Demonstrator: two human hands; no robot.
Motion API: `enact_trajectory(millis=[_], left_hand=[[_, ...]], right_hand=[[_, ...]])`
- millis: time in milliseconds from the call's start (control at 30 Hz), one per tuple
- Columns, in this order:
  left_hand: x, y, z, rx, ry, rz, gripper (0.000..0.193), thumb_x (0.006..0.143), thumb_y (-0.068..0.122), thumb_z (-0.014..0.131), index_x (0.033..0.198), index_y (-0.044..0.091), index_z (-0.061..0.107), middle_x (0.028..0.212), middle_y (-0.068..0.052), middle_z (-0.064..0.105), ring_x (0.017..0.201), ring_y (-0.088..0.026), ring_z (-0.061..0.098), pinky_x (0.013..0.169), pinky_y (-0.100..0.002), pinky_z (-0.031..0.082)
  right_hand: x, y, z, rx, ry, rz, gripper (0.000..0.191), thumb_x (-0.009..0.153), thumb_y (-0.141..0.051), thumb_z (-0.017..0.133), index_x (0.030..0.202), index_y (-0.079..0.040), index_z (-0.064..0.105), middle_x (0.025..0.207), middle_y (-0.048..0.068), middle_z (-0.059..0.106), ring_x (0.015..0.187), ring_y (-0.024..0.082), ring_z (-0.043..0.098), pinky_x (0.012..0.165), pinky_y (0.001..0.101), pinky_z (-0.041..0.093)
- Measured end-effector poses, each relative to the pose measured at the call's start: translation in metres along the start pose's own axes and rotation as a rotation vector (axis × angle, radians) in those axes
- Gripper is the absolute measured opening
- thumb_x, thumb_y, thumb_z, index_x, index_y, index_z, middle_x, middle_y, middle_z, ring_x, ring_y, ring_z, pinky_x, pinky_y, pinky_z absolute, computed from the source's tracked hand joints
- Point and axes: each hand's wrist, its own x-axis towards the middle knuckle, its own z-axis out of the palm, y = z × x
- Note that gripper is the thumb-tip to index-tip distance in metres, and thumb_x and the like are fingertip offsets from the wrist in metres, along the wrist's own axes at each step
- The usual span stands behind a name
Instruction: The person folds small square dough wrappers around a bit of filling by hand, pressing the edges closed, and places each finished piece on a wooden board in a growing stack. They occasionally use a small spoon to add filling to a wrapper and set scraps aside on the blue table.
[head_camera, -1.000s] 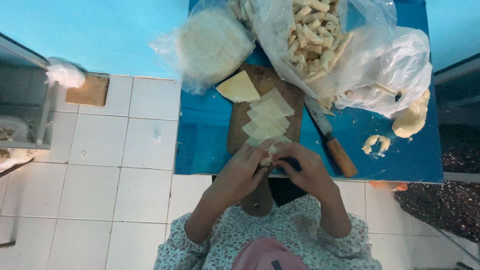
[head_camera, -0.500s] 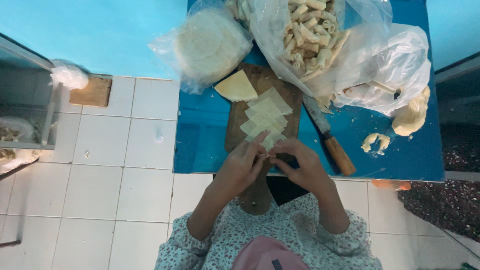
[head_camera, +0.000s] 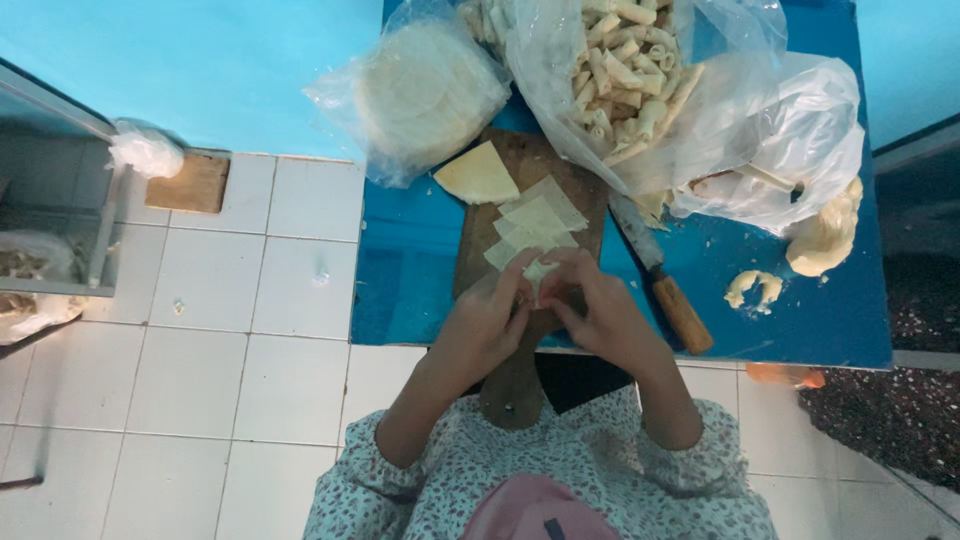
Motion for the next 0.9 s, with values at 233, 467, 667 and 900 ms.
enact_trajectory(millis=[233,467,667,900], left_hand=[[0.008,-0.001,-0.005,-0.051,0.007,0.0,0.07,0.088,0.001,0.072,0.15,0.01,0.041,0.096,-0.013,0.069,0.089,-0.034,0.07,0.075,-0.044,0.055],[0.007,-0.007,-0.002,-0.102,-0.004,-0.045,0.064,0.089,0.0,0.069,0.147,0.01,0.044,0.094,-0.012,0.069,0.091,-0.035,0.07,0.077,-0.045,0.055],[0.002,-0.007,-0.003,0.046,0.064,0.087,0.042,0.091,0.009,0.074,0.129,0.002,0.059,0.097,-0.015,0.068,0.096,-0.036,0.064,0.082,-0.046,0.052],[0.005,-0.004,-0.007,0.214,0.072,0.165,0.013,0.083,0.005,0.074,0.095,0.004,0.069,0.105,-0.01,0.065,0.103,-0.032,0.059,0.085,-0.045,0.045]], right_hand=[[-0.013,0.009,0.006,-0.234,0.156,-0.254,0.043,0.085,-0.003,0.078,0.119,-0.006,0.052,0.116,0.02,0.071,0.11,0.039,0.07,0.087,0.0421,0.057],[-0.019,0.016,0.009,-0.214,0.151,-0.254,0.041,0.084,-0.007,0.081,0.117,-0.006,0.056,0.113,0.011,0.071,0.111,0.035,0.07,0.092,0.0434,0.057],[-0.011,0.01,0.007,-0.175,0.121,-0.201,0.04,0.086,-0.004,0.078,0.12,-0.003,0.056,0.114,0.016,0.069,0.102,0.034,0.073,0.082,0.0398,0.059],[0.0,0.011,0.003,-0.033,0.053,-0.06,0.058,0.086,0.0,0.074,0.135,-0.001,0.041,0.107,0.012,0.071,0.1,0.033,0.075,0.08,0.0388,0.06]])
